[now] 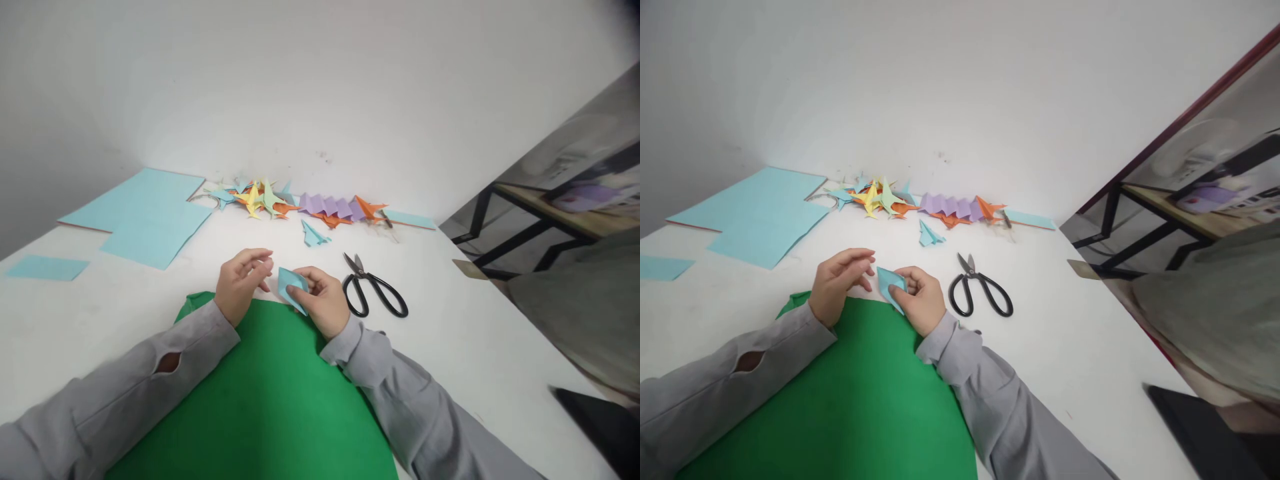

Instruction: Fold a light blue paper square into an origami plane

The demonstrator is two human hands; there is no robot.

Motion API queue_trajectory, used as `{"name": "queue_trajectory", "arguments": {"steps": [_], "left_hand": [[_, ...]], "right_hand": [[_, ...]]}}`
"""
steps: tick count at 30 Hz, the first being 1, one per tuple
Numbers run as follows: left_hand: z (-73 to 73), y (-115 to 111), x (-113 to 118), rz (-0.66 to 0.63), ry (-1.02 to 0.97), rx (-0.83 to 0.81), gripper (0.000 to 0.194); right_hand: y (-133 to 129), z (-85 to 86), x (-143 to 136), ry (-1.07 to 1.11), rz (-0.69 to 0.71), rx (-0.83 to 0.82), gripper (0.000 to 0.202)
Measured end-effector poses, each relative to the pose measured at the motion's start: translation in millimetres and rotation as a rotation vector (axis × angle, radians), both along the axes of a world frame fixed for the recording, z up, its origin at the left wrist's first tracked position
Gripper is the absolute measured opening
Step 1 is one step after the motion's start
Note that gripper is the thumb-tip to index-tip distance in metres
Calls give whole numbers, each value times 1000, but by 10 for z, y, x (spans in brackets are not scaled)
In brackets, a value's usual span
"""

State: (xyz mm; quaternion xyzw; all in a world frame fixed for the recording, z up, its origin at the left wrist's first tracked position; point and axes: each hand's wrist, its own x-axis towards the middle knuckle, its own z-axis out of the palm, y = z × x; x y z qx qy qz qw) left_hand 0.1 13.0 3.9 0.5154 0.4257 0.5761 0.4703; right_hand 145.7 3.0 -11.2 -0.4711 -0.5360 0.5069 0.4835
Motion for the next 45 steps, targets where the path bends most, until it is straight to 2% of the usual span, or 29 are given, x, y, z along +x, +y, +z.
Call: {"name": "queue_trajectory", "arguments": {"steps": [4,6,9,14,21,26,36,45], "left_hand": [[-14,1,26,-258,95,-101,28],[-26,8,40,-294,139,-113,20],[-39,20,50,-263,129,-119,19],[-43,33,43,-283,87,-124,21],[-40,41,34,-209,29,-125,19],[-67,47,16,-179,5,-113,23],[-65,54,18,-79,-34,-145,26],[-42,38,16,-94,-50,-185,22]], "right_hand": [[1,-3,-6,32,-12,24,25],[1,-16,-9,39,-3,36,26],[-3,-36,-11,19,9,67,26],[-17,-25,-3,-7,26,106,27],[14,-14,35,170,24,-5,28],[44,-53,43,117,75,-8,25],[33,-48,29,96,71,-1,25],[27,-42,24,99,24,-19,26]]}}
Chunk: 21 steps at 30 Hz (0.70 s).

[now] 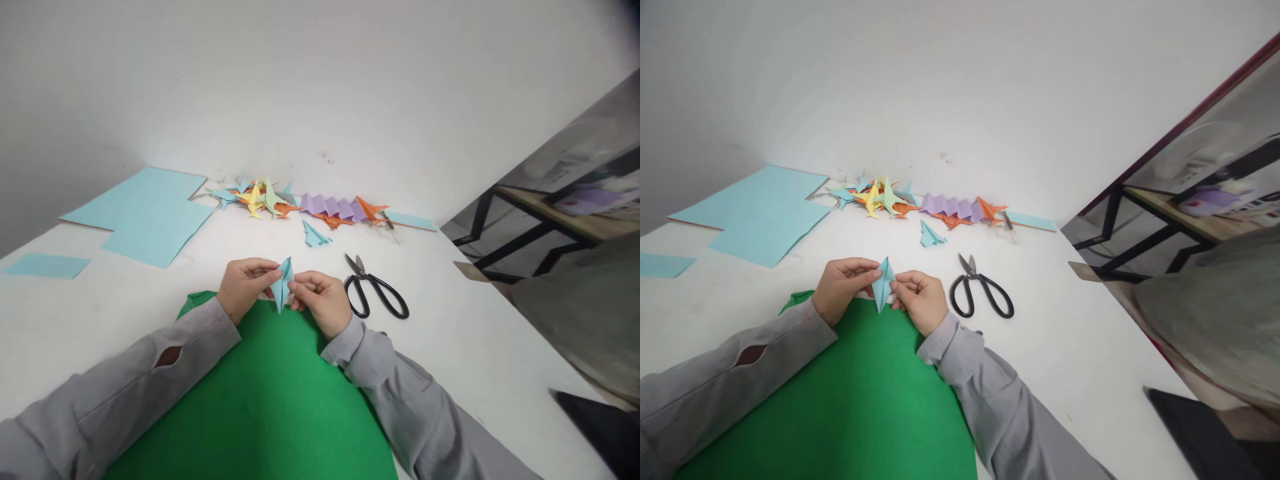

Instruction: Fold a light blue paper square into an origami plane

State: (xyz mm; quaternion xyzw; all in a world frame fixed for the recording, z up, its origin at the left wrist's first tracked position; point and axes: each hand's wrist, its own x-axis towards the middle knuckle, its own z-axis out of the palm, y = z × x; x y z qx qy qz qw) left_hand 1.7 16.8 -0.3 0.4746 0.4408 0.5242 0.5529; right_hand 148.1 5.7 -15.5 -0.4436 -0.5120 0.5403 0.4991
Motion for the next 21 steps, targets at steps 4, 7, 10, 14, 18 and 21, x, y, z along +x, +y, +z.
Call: {"name": "queue_trajectory", "arguments": {"steps": [4,7,10,14,18,21], "left_hand": [[19,-10,2,-49,12,-18,25],[19,-10,10,-72,64,10,26],[13,-9,10,-76,79,22,25],[3,-6,-5,-76,60,-7,24],[-2,-3,-12,-76,45,-28,24],[-2,-1,-6,-88,52,-3,23]], "right_hand": [[-6,17,-8,9,-4,-9,26],[-8,21,-14,21,-10,-17,25],[0,13,-1,26,6,-13,24],[13,-3,25,85,28,-24,25],[7,-6,19,39,24,-7,23],[-2,-2,5,-22,12,27,23]]}}
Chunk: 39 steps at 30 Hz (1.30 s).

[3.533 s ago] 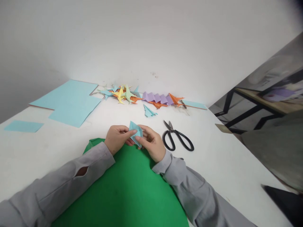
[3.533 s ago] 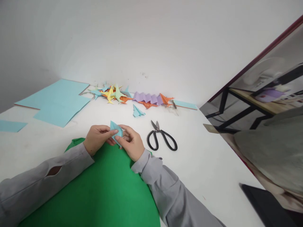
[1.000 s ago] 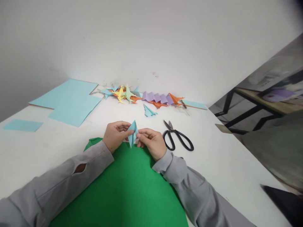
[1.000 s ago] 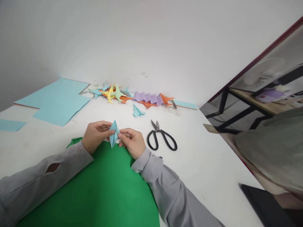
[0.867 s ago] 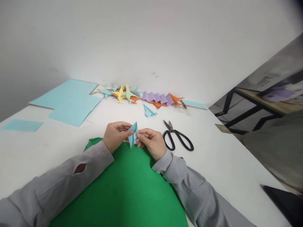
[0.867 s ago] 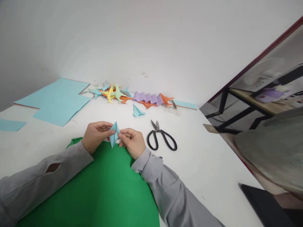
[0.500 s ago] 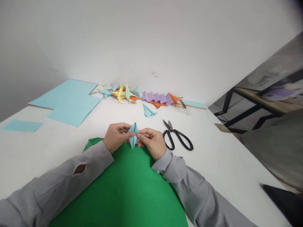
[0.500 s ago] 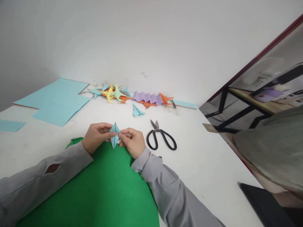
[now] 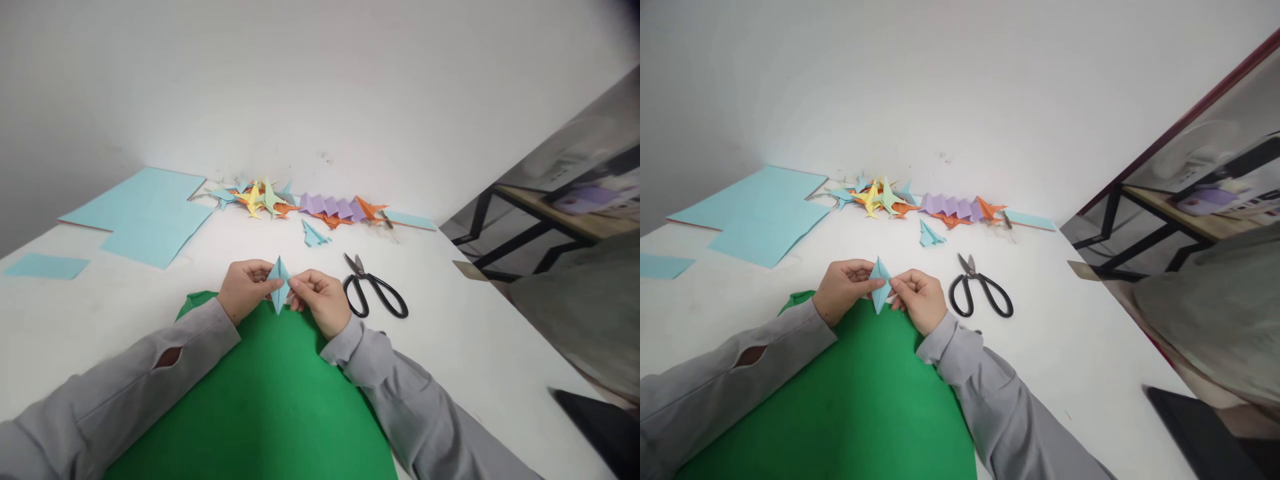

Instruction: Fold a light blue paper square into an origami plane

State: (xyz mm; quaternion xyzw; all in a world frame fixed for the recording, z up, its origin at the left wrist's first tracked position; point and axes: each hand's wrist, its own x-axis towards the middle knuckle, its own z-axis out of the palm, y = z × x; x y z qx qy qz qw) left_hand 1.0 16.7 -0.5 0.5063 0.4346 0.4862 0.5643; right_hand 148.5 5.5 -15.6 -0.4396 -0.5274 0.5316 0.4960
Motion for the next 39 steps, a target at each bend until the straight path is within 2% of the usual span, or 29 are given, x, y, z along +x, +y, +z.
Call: {"name": "queue_trajectory", "arguments": {"steps": [4,9,15,22,29,39], "left_hand": [[6,-2,7,-4,4,-7,26],[5,-4,8,42,-15,-17,44],[1,1,12,-27,29,25,24],[7,-8,9,-41,78,90,20],[35,-13,-1,-62,117,122,18],[-48,10,-18,-106,231,256,21]], "right_hand": [[-9,7,-9,-30,-14,42,25],[-12,7,-16,-11,4,40,26],[1,8,-12,-27,9,2,29],[-21,34,-7,-43,14,21,28],[-35,72,-25,-66,107,-14,31],[-44,45,-39,-115,81,-53,21]]}}
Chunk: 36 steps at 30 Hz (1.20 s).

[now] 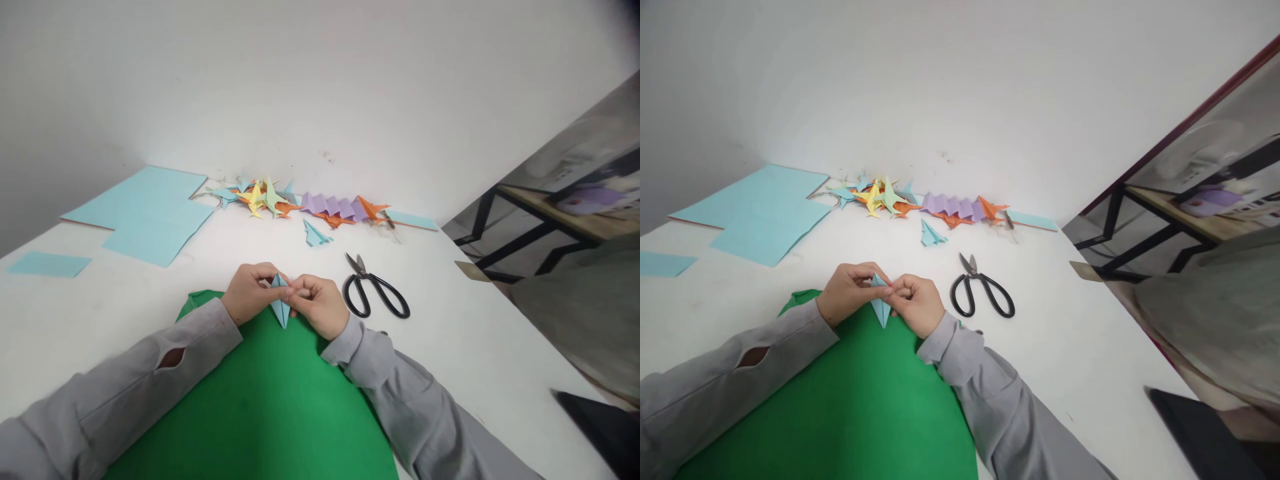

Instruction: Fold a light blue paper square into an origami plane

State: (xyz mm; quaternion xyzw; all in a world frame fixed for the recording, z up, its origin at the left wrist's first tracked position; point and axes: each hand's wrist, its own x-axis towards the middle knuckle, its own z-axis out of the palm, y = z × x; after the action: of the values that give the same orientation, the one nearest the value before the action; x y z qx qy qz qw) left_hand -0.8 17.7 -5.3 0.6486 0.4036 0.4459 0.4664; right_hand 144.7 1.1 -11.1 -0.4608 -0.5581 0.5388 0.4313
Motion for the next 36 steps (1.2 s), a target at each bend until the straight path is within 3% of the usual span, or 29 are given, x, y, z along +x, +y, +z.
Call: {"name": "queue_trajectory", "arguments": {"steps": [9,28,36], "left_hand": [[35,-24,4,43,-24,86,16],[49,-13,13,105,-79,111,14],[79,-30,6,150,-160,-44,27]], "right_hand": [[5,29,5,14,19,-16,28],[3,48,-1,1,23,-30,28],[3,38,3,-2,22,-30,28]]}}
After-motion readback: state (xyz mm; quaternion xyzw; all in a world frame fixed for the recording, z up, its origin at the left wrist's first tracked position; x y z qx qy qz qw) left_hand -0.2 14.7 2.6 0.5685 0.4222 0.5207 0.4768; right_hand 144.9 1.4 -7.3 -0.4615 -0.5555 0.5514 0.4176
